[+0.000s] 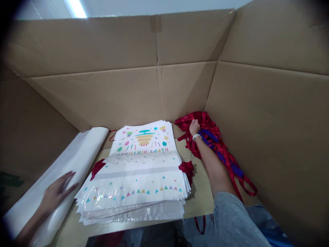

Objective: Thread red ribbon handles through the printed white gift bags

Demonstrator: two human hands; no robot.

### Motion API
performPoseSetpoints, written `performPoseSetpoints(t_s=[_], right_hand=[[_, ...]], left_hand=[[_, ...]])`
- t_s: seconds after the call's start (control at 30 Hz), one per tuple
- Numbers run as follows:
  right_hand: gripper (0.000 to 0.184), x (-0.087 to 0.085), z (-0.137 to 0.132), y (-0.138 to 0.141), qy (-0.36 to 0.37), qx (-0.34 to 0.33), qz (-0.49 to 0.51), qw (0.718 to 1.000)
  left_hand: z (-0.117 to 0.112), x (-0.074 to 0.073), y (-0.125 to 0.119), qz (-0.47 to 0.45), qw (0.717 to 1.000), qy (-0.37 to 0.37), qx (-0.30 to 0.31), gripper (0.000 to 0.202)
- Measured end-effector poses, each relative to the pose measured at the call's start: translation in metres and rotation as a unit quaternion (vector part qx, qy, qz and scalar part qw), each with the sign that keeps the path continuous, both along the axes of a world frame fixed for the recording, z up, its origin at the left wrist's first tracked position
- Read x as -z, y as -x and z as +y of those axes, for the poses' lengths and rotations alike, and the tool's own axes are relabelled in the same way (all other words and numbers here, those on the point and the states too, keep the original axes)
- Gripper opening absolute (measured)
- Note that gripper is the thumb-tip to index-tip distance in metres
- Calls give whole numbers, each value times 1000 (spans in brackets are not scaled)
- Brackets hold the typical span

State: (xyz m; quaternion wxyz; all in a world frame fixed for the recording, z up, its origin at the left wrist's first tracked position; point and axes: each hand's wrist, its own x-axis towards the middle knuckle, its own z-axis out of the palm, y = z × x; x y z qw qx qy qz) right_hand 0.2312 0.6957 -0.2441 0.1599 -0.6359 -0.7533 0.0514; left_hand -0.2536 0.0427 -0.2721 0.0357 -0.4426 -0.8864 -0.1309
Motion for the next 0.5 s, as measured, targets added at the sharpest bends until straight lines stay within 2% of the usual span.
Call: performPoseSetpoints(t_s=[0.1, 0.23, 0.4, 0.43, 0.5], right_hand=[[63, -16, 18, -14, 8, 51, 39, 998], [49, -21, 11, -20, 34, -8, 62, 997], [66, -26, -41, -20, 40, -96, 67, 992], [65, -28, -57, -24, 28, -105, 78, 991], [60, -31, -94, -38, 0, -135, 112, 985]], left_hand=[[0, 0, 1, 1, 1000, 2, 4, 56], [-1, 1, 2, 12, 1000, 10, 10, 52], [7, -17, -26, 89, 994, 49, 43, 45], [10, -23, -35, 90, 991, 72, 61, 41], [18, -32, -53, 32, 984, 135, 113, 34]])
